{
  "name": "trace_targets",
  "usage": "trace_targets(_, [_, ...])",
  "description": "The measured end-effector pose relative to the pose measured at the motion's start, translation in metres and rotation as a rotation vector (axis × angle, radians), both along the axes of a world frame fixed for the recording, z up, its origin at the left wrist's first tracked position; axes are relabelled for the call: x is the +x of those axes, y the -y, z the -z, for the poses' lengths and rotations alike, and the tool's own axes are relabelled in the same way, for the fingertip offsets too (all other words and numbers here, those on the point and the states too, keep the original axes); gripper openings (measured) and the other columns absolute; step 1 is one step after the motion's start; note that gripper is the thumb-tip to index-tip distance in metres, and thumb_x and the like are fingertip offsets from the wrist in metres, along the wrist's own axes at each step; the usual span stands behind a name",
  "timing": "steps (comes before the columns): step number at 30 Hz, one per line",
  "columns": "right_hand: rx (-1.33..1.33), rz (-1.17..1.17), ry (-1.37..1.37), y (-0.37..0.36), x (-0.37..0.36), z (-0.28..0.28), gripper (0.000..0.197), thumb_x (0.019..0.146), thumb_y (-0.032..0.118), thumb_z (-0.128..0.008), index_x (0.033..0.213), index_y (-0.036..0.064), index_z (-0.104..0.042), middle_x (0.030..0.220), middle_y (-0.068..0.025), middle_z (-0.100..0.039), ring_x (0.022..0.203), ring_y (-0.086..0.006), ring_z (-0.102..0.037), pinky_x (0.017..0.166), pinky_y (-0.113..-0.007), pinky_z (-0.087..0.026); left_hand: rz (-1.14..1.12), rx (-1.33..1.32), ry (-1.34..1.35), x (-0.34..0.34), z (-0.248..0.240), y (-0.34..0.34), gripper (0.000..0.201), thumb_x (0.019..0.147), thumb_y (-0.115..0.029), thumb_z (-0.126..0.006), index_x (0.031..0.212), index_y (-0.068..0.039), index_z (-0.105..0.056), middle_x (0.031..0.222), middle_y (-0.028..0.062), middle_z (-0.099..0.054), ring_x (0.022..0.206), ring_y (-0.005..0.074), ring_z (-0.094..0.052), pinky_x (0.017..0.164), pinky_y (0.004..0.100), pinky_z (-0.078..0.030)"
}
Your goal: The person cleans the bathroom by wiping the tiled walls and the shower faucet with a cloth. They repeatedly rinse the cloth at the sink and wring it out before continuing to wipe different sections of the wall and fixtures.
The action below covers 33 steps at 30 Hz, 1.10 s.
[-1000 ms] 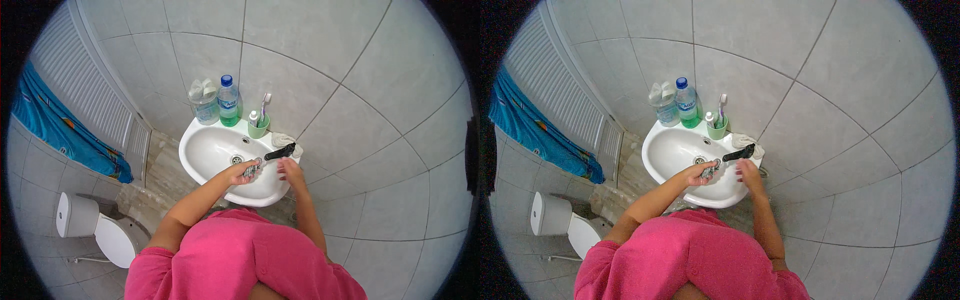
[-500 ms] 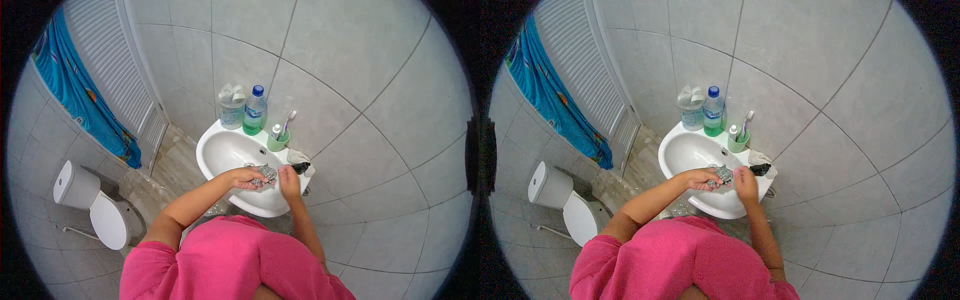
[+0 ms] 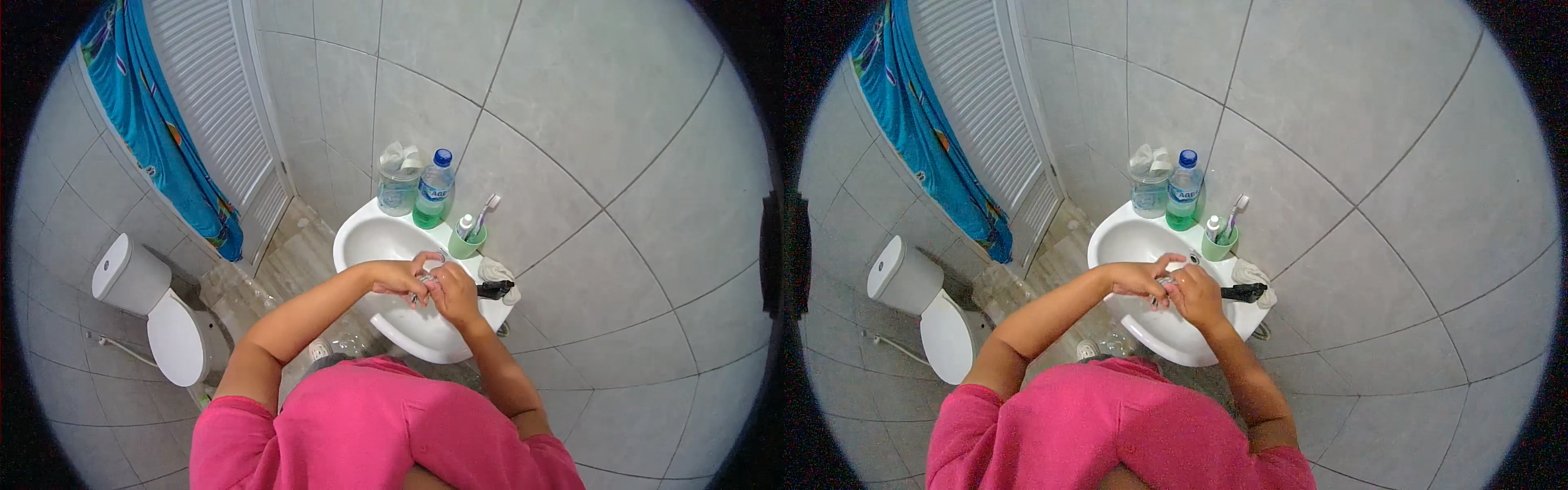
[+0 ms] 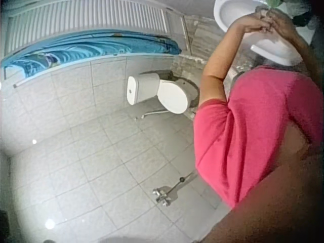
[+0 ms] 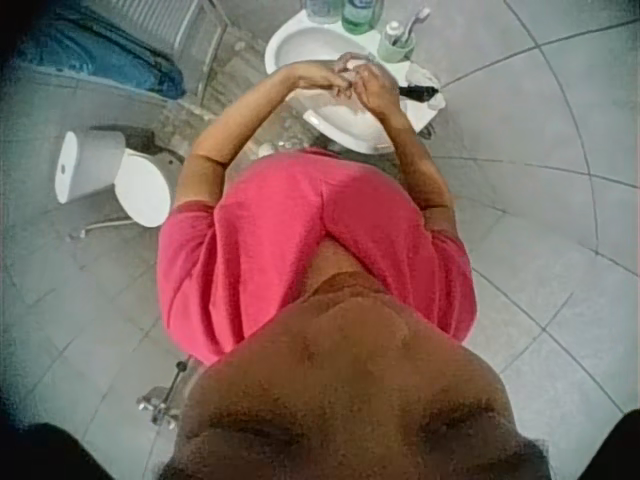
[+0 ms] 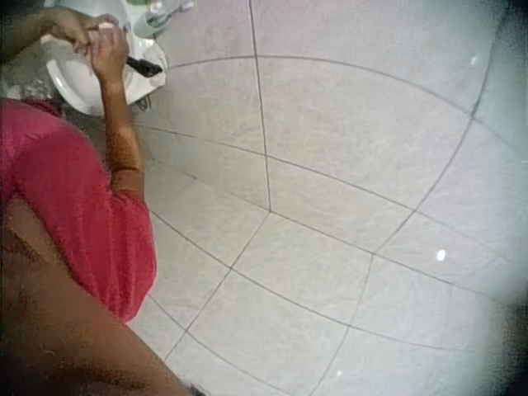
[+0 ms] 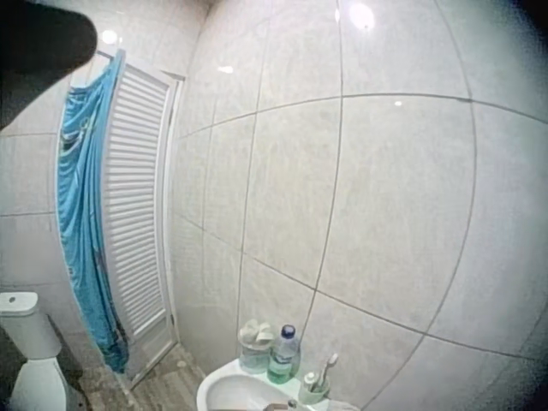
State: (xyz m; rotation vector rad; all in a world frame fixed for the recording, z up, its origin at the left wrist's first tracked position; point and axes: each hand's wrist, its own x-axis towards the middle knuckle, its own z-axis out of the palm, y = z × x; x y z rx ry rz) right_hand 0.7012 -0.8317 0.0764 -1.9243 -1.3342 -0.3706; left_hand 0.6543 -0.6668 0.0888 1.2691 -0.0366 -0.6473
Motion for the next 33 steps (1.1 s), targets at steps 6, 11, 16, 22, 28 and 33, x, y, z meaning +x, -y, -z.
trace_targets(6, [0.041, -0.098, 0.172, -0.010, 0.015, -0.013, 0.022, 0.077, 0.028, -0.054, 0.081, 0.0068, -0.053, 0.067, -0.0096, -0.046, 0.062, -0.0287, -0.048, 0.053, -0.038, -0.039, 0.292, 0.281, -0.031, 0.013, -0.014, -0.019, 0.030, 0.072, -0.017, -0.062, 0.096, -0.004, -0.050, 0.071, 0.0004, -0.050, 0.064, 0.0091, -0.052, 0.052, 0.0194, -0.040])
trace_targets(11, [-0.084, 0.150, -0.054, -0.019, 0.022, -0.002, 0.027, 0.084, 0.027, -0.045, 0.070, 0.0056, -0.055, 0.057, -0.0158, -0.049, 0.053, -0.0347, -0.050, 0.048, -0.043, -0.038, 0.151, 0.551, 0.254, 0.015, 0.002, -0.013, 0.024, 0.071, -0.027, -0.060, 0.068, -0.004, -0.057, 0.056, 0.0036, -0.051, 0.055, 0.0136, -0.050, 0.051, 0.0268, -0.041])
trace_targets(16, [-0.157, 0.371, -0.332, -0.029, 0.007, 0.039, 0.041, 0.087, 0.028, -0.036, 0.062, 0.0019, -0.055, 0.058, -0.0216, -0.053, 0.055, -0.0401, -0.052, 0.054, -0.047, -0.040, 0.106, 1.127, 0.709, 0.014, 0.034, -0.006, 0.033, 0.068, -0.034, -0.054, 0.065, -0.001, -0.058, 0.067, 0.0190, -0.059, 0.060, 0.0307, -0.058, 0.057, 0.0408, -0.045])
trace_targets(22, [-0.239, 0.485, -0.518, -0.033, -0.014, 0.086, 0.044, 0.087, 0.028, -0.027, 0.069, -0.0004, -0.056, 0.067, -0.0236, -0.055, 0.065, -0.0408, -0.054, 0.061, -0.047, -0.042, 0.280, 1.380, 0.753, 0.005, 0.069, 0.002, 0.028, 0.067, -0.031, -0.053, 0.065, -0.004, -0.059, 0.064, 0.0151, -0.059, 0.062, 0.0310, -0.058, 0.058, 0.0412, -0.047])
trace_targets(28, [-0.304, 0.369, -0.602, -0.026, -0.003, 0.107, 0.040, 0.087, 0.028, -0.030, 0.079, -0.0007, -0.056, 0.072, -0.0225, -0.056, 0.070, -0.0408, -0.054, 0.064, -0.046, -0.041, 0.226, 1.356, 0.761, 0.003, 0.085, 0.002, 0.025, 0.066, -0.028, -0.055, 0.073, -0.004, -0.058, 0.068, 0.0141, -0.060, 0.065, 0.0300, -0.059, 0.059, 0.0410, -0.047])
trace_targets(33, [-0.131, 0.311, -0.624, -0.019, 0.002, 0.066, 0.029, 0.085, 0.028, -0.041, 0.091, 0.0023, -0.053, 0.087, -0.0197, -0.055, 0.084, -0.0341, -0.053, 0.068, -0.040, -0.042, 0.045, 1.100, 0.705, 0.011, 0.068, -0.011, 0.036, 0.066, -0.031, -0.060, 0.086, -0.002, -0.055, 0.082, 0.0198, -0.058, 0.079, 0.0312, -0.057, 0.067, 0.0390, -0.045])
